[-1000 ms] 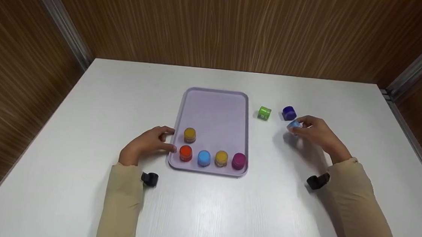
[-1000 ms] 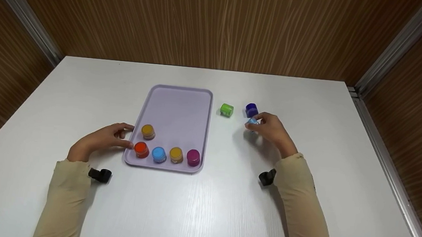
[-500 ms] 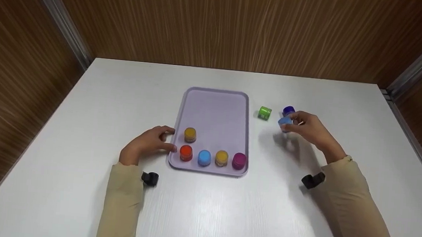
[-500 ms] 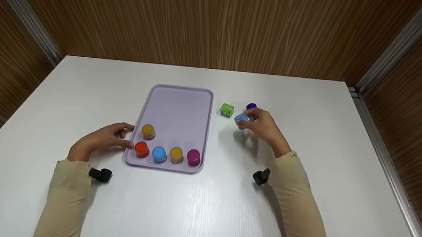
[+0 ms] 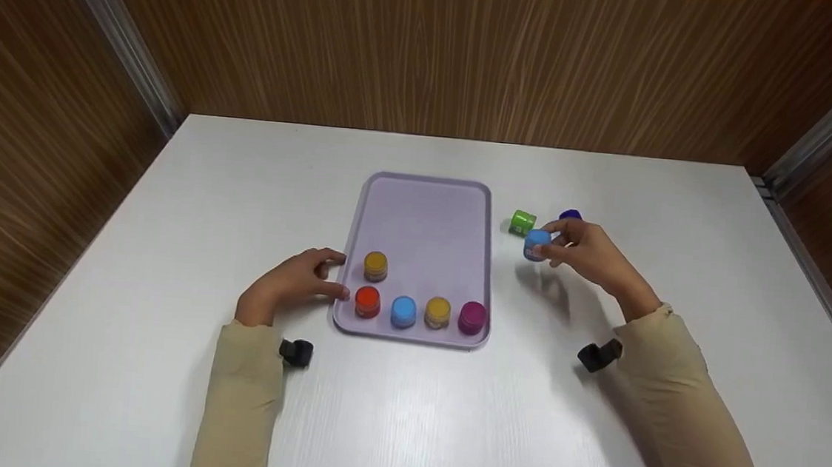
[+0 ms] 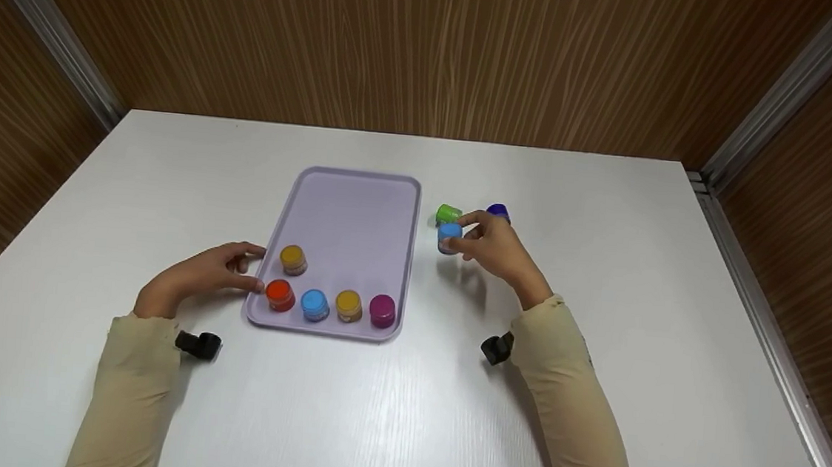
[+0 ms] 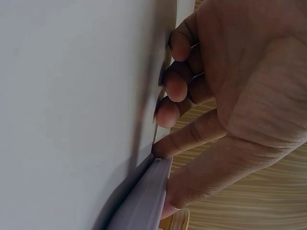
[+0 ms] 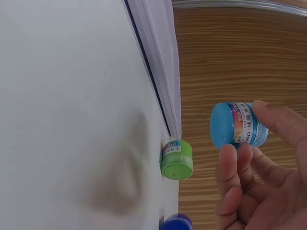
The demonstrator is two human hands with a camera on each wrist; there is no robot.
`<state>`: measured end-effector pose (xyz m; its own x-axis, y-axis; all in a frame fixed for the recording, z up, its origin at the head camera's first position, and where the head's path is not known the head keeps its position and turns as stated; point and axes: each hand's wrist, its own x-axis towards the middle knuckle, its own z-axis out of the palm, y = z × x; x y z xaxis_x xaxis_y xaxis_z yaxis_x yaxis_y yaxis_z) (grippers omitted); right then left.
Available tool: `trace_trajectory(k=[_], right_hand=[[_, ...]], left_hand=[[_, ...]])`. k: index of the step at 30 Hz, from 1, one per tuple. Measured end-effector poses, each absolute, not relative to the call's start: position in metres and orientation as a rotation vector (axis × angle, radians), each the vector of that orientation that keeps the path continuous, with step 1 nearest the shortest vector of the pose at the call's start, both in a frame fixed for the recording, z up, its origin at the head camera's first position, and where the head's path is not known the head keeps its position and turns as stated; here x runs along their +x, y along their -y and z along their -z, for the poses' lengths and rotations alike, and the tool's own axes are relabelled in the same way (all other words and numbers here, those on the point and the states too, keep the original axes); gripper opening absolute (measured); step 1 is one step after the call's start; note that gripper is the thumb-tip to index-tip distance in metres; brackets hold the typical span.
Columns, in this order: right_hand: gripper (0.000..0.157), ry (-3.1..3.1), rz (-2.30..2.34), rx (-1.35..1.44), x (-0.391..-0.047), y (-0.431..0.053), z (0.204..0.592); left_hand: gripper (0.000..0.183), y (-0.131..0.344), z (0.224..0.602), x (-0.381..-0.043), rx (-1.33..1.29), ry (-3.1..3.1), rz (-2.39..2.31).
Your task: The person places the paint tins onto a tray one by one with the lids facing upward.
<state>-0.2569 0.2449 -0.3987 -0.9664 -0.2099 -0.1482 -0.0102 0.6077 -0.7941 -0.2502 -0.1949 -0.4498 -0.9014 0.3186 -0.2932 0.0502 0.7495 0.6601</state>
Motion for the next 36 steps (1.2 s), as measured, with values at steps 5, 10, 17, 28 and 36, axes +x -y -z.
trace_trajectory(k=[5,10,17,28,36], right_hand=[[0.044,-2.61,1.296,-0.245,-0.259,-0.236,0.401],[0.043,-2.618,1.283,-0.284,-0.26,-0.224,0.402],[0.041,-2.604,1.309,-0.294,-0.261,-0.207,0.4],[0.042,-2.584,1.34,-0.385,-0.258,-0.18,0.393],[0.038,-2.545,1.374,-0.422,-0.262,-0.164,0.396]], left_hand=[[0.07,0.195,0.45,-0.25,0.289,-2.563,-0.955],[0.069,0.195,0.449,-0.249,0.287,-2.565,-0.961],[0.069,0.195,0.448,-0.249,0.298,-2.555,-0.97],[0.069,0.195,0.449,-0.249,0.291,-2.551,-0.974],[0.069,0.195,0.449,-0.25,0.321,-2.563,-0.96]])
